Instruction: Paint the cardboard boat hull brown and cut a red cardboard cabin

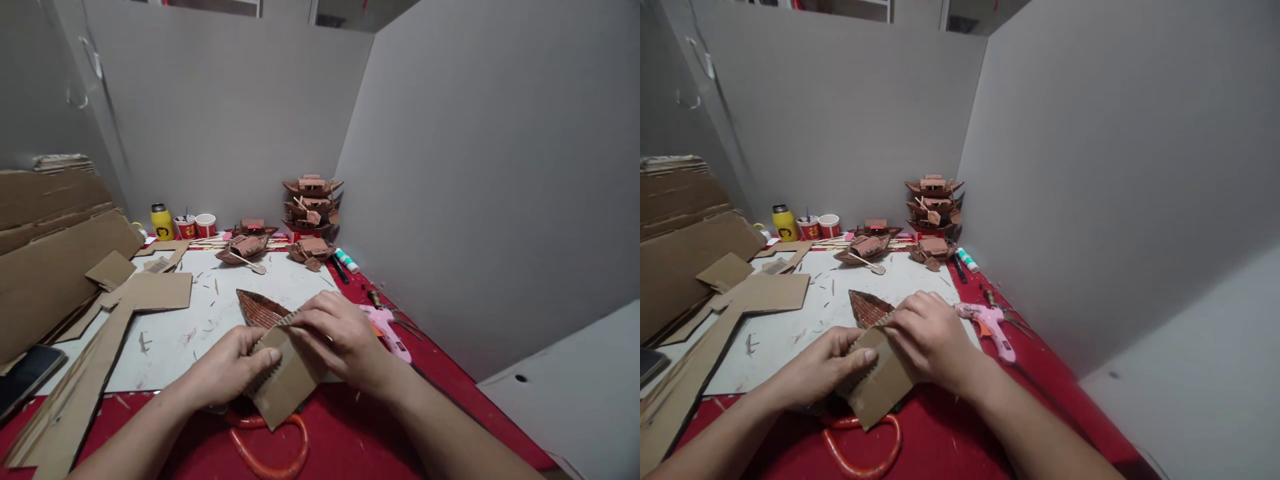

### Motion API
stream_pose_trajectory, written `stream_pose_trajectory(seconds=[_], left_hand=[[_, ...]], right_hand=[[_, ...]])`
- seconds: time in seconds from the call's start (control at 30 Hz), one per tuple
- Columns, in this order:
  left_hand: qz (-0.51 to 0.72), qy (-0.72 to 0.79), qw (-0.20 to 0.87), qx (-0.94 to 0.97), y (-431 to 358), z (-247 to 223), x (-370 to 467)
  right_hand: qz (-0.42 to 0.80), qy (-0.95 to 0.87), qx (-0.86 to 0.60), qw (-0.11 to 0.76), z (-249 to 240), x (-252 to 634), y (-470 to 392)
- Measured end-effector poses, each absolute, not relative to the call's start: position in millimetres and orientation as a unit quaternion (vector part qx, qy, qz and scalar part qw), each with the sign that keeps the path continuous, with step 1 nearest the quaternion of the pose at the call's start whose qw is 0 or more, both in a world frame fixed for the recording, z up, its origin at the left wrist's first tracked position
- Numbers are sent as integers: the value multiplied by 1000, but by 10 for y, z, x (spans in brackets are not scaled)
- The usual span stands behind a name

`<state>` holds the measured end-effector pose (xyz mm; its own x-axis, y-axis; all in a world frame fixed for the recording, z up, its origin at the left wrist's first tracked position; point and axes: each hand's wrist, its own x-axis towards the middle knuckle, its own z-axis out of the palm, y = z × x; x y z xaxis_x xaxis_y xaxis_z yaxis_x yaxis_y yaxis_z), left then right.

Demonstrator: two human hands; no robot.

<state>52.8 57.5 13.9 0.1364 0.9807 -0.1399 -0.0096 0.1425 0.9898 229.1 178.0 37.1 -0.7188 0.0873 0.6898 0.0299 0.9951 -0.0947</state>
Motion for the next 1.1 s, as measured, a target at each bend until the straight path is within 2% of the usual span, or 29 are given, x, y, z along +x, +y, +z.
stream_pose_trajectory(seconds=[0.4, 0.7, 0.93, 1.1], left_hand=[[415, 548, 504, 522, 590, 145, 650], [441, 533, 553, 464, 661, 115, 501], [422, 529, 512, 529, 622, 143, 531], [405, 552, 469, 558, 613, 149, 535]], right_hand=[[-21, -940, -32, 338, 295, 2261, 1754], [-11, -934, 63, 351, 312, 2273, 1762], [3, -942, -26, 335, 318, 2269, 1730], [-4, -950, -19, 312, 285, 2255, 1725]])
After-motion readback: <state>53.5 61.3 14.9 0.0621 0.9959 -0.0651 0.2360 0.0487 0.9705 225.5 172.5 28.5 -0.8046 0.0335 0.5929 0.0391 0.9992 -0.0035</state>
